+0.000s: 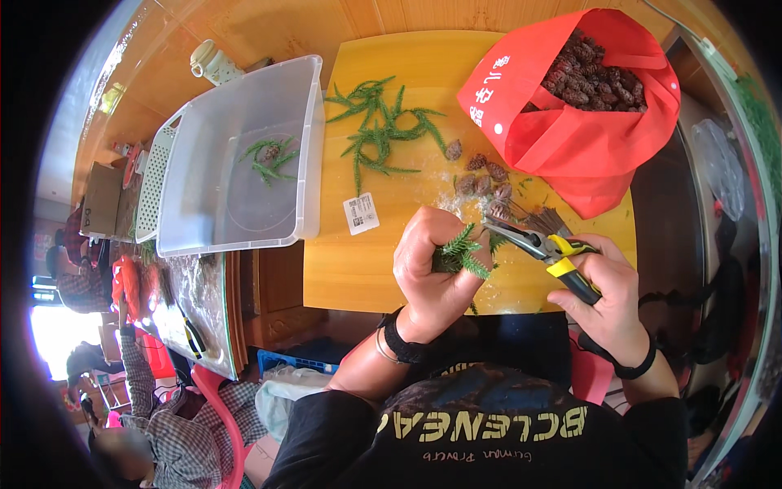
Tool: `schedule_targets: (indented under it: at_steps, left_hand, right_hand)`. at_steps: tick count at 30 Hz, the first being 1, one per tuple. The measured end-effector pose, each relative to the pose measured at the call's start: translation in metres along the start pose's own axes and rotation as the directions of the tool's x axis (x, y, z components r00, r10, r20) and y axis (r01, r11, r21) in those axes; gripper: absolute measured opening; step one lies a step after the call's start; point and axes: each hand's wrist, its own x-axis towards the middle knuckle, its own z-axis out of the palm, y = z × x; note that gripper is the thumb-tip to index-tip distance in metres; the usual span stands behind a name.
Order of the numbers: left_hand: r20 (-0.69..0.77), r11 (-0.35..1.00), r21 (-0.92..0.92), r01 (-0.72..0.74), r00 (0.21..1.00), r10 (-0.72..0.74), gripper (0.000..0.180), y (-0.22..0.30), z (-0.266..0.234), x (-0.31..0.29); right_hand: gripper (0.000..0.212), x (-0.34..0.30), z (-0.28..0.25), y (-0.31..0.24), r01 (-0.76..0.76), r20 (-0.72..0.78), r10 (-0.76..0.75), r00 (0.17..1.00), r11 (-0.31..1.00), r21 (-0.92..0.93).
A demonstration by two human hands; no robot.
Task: Assembling artificial pine branches by trimming them with pliers and attaching pine cones.
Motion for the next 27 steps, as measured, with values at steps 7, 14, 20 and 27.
schedule_targets:
  at_steps: [7, 14, 20, 27]
  left_hand:
    - [-0.026, 0.989, 0.095, -0.111, 0.993, 0.114, 0.019, 0.002, 0.001, 0.004]
    - [0.062, 0.968, 0.165, -0.187, 0.982, 0.179, 0.019, 0.002, -0.002, 0.006]
    - [0.285, 0.875, -0.291, 0.386, 0.909, -0.306, 0.022, -0.004, -0.013, 0.003]
    - [0.373, 0.689, -0.535, 0.489, 0.869, -0.327, 0.031, -0.009, -0.018, 0.004]
  right_hand:
    - [0.031, -0.005, 0.002, -0.001, -0.047, -0.015, 0.048, 0.999, 0.998, 0.029]
    - [0.035, -0.004, -0.001, -0.001, -0.036, -0.055, 0.033, 0.998, 0.997, -0.070]
    - [0.034, 0.001, -0.018, 0.001, -0.058, 0.029, 0.061, 0.998, 0.993, -0.107]
    - [0.031, 0.001, -0.020, 0.000, -0.080, 0.032, 0.079, 0.996, 0.996, 0.036]
